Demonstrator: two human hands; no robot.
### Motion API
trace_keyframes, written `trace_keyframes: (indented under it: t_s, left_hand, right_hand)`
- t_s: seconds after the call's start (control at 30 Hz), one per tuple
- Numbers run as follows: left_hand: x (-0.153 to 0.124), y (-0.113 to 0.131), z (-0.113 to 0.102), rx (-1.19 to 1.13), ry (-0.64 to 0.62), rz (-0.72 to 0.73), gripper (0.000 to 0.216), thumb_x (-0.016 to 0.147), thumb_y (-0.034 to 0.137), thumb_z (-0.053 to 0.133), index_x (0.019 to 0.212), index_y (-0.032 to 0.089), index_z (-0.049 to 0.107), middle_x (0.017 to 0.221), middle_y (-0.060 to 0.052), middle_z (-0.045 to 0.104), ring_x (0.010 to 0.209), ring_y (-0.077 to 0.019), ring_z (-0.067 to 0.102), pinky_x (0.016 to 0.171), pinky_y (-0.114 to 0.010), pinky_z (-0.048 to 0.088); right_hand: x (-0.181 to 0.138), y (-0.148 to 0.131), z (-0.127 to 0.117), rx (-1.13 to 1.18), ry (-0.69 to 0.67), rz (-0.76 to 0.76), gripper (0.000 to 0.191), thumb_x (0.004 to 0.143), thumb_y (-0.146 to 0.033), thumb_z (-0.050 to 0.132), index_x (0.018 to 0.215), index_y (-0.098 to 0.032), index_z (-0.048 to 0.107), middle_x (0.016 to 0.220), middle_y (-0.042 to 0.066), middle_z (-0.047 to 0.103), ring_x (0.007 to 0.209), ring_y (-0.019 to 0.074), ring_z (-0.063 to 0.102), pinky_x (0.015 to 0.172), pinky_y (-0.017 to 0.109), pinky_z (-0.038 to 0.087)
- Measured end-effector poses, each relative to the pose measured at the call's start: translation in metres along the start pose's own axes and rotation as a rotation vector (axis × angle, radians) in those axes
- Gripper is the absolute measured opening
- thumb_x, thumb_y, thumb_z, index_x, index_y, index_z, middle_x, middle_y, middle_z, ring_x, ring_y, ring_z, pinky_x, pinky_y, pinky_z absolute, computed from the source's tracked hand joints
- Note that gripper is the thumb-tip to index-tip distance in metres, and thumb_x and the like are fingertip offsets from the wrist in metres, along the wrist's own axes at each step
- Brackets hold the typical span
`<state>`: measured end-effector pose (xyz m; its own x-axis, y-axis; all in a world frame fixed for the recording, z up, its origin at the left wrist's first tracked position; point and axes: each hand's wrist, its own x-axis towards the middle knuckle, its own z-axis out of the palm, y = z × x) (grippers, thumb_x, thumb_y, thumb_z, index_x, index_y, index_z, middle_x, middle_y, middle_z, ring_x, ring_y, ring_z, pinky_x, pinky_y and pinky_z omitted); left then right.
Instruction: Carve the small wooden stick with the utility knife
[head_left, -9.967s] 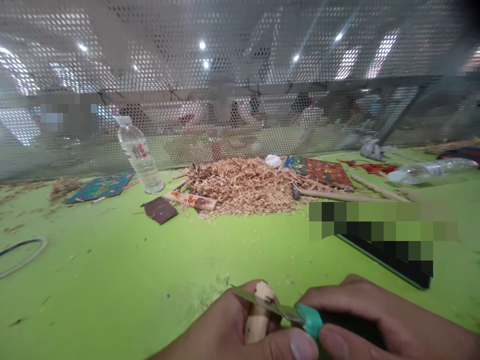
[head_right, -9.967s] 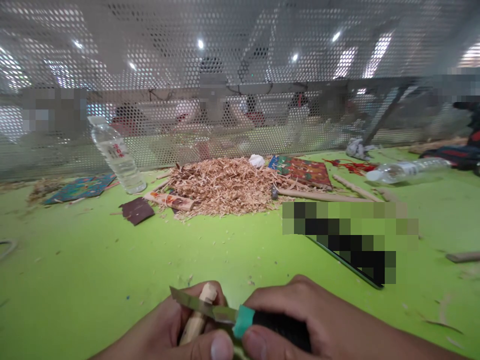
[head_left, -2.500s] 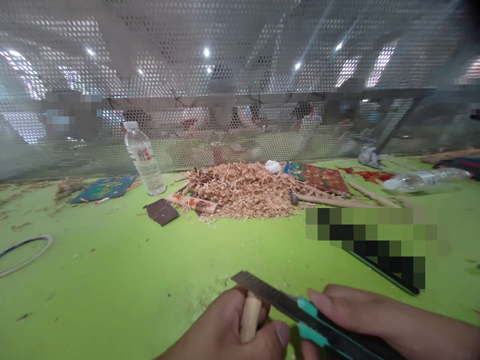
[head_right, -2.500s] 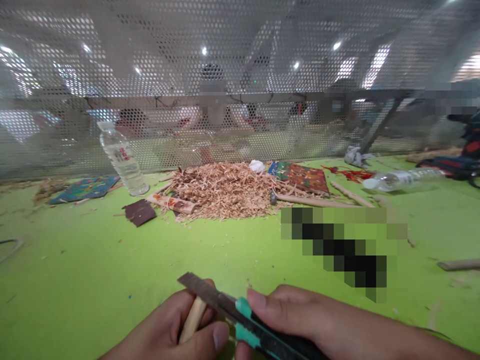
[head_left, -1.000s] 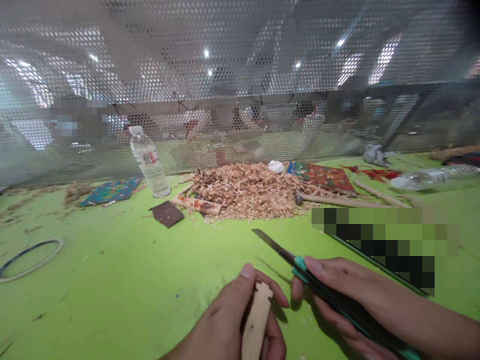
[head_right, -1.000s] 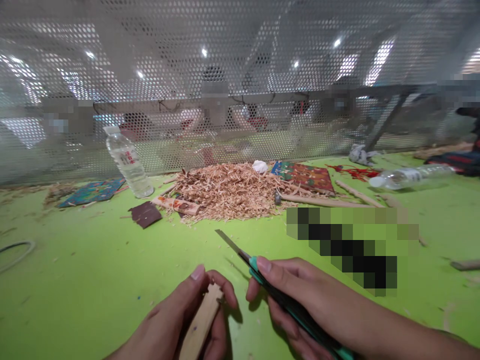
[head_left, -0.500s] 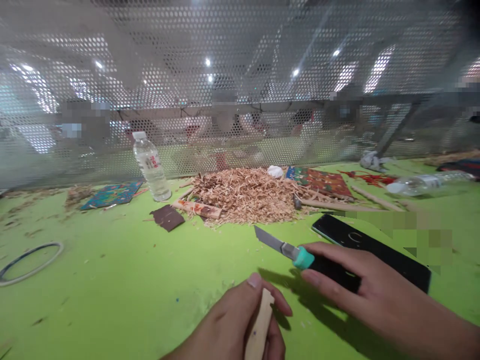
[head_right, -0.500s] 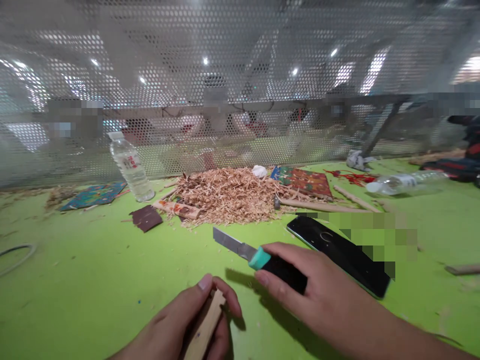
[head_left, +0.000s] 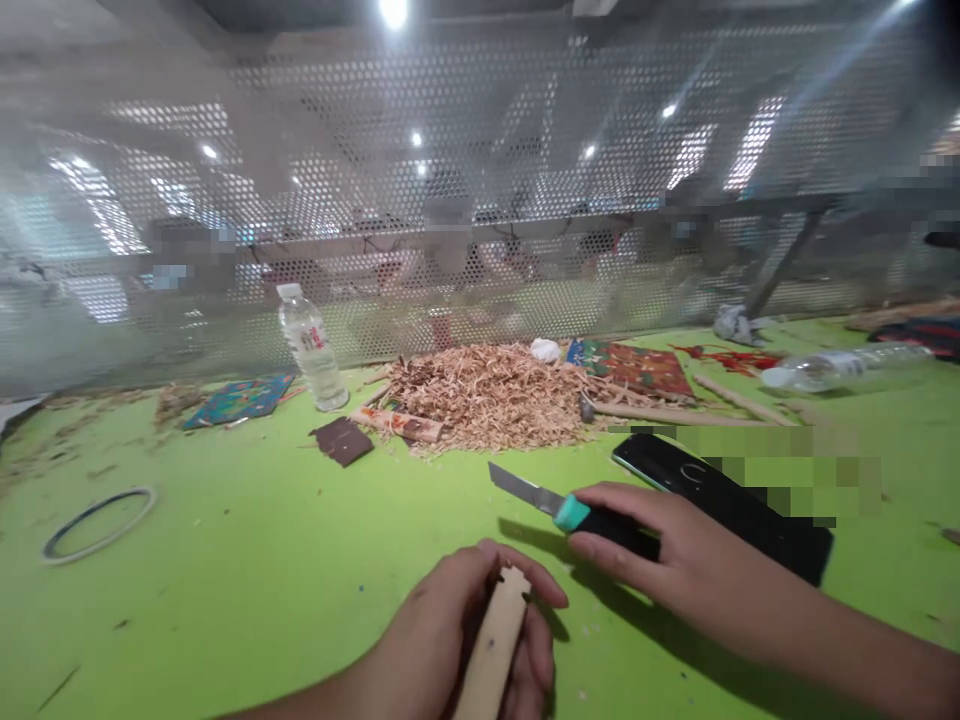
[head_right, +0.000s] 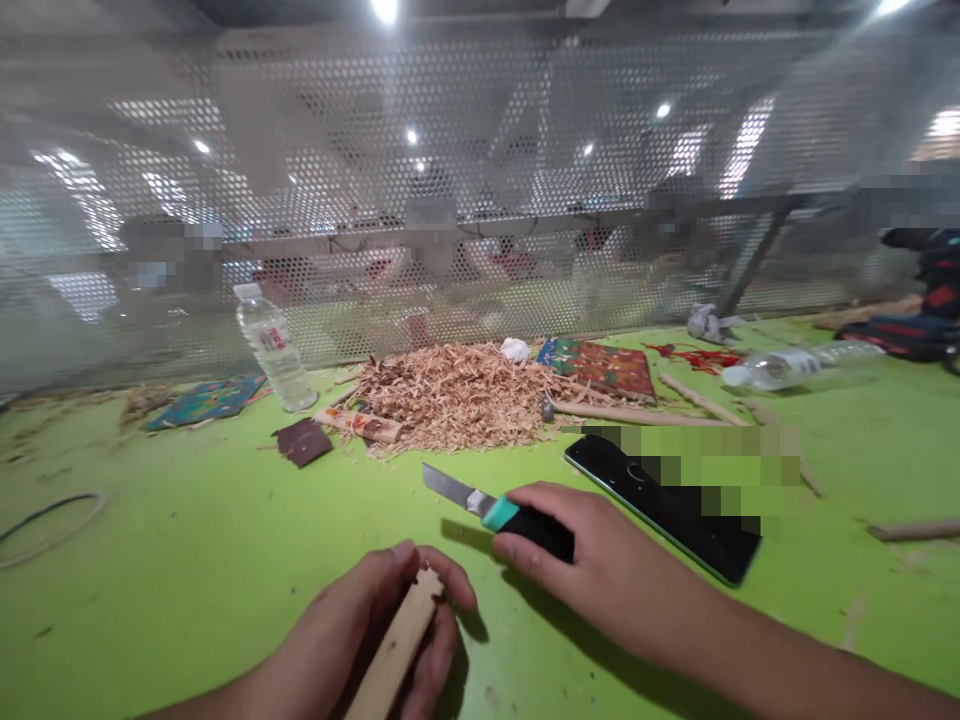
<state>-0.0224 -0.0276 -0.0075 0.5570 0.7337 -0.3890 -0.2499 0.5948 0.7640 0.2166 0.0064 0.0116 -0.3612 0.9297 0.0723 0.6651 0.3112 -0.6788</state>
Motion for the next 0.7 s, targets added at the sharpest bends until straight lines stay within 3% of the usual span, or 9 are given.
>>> trace_keyframes:
  t_s: [0.23, 0.43, 0.57, 0.67, 0.7]
  left_hand:
    - [-0.002, -0.003, -0.001, 0.031, -0.034, 0.095, 0.051, 0.102, 0.047, 0.035, 0.105, 0.013, 0.073, 0.072, -0.006, 0.07, 0.041, -0.0118, 0.06, 0.045, -0.023, 0.055]
    - [-0.005, -0.001, 0.003, 0.063, 0.006, 0.22, 0.02, 0.092, 0.031, 0.062, 0.104, 0.016, 0.068, 0.073, -0.002, 0.071, 0.039, -0.0104, 0.055, 0.038, -0.021, 0.053]
    - [-0.034, 0.004, 0.011, 0.073, 0.055, 0.237, 0.026, 0.103, 0.039, 0.063, 0.119, 0.019, 0.067, 0.093, -0.006, 0.077, 0.043, -0.0101, 0.06, 0.037, -0.019, 0.05]
    - [-0.069, -0.002, 0.014, 0.055, 0.195, 0.271, 0.039, 0.096, 0.044, 0.08, 0.126, 0.02, 0.073, 0.103, -0.008, 0.079, 0.059, -0.0105, 0.068, 0.054, -0.019, 0.055]
    - [-0.08, -0.007, 0.014, 0.077, 0.223, 0.272, 0.038, 0.094, 0.044, 0.083, 0.119, 0.017, 0.077, 0.098, -0.008, 0.08, 0.059, -0.0088, 0.065, 0.057, -0.018, 0.052]
  right_hand:
    - [0.005, 0.001, 0.003, 0.031, -0.005, -0.039, 0.034, 0.105, -0.052, 0.06, 0.103, -0.024, 0.079, 0.107, 0.009, 0.085, 0.103, 0.0346, 0.078, 0.084, 0.045, 0.06]
    - [0.009, 0.002, 0.001, 0.029, 0.006, -0.066, 0.028, 0.109, -0.043, 0.068, 0.122, -0.019, 0.075, 0.119, 0.007, 0.08, 0.103, 0.0259, 0.078, 0.093, 0.049, 0.063]
    - [0.009, -0.001, 0.004, 0.002, 0.002, -0.085, 0.026, 0.11, -0.04, 0.068, 0.121, -0.018, 0.075, 0.118, 0.007, 0.08, 0.099, 0.025, 0.079, 0.089, 0.047, 0.065]
    - [0.005, -0.005, 0.008, -0.038, -0.025, -0.119, 0.021, 0.109, -0.038, 0.07, 0.112, -0.018, 0.076, 0.106, 0.004, 0.08, 0.091, 0.0228, 0.078, 0.084, 0.043, 0.066]
    - [0.004, -0.007, 0.009, -0.055, -0.029, -0.129, 0.021, 0.109, -0.037, 0.07, 0.109, -0.017, 0.076, 0.102, 0.003, 0.08, 0.089, 0.022, 0.078, 0.082, 0.042, 0.065]
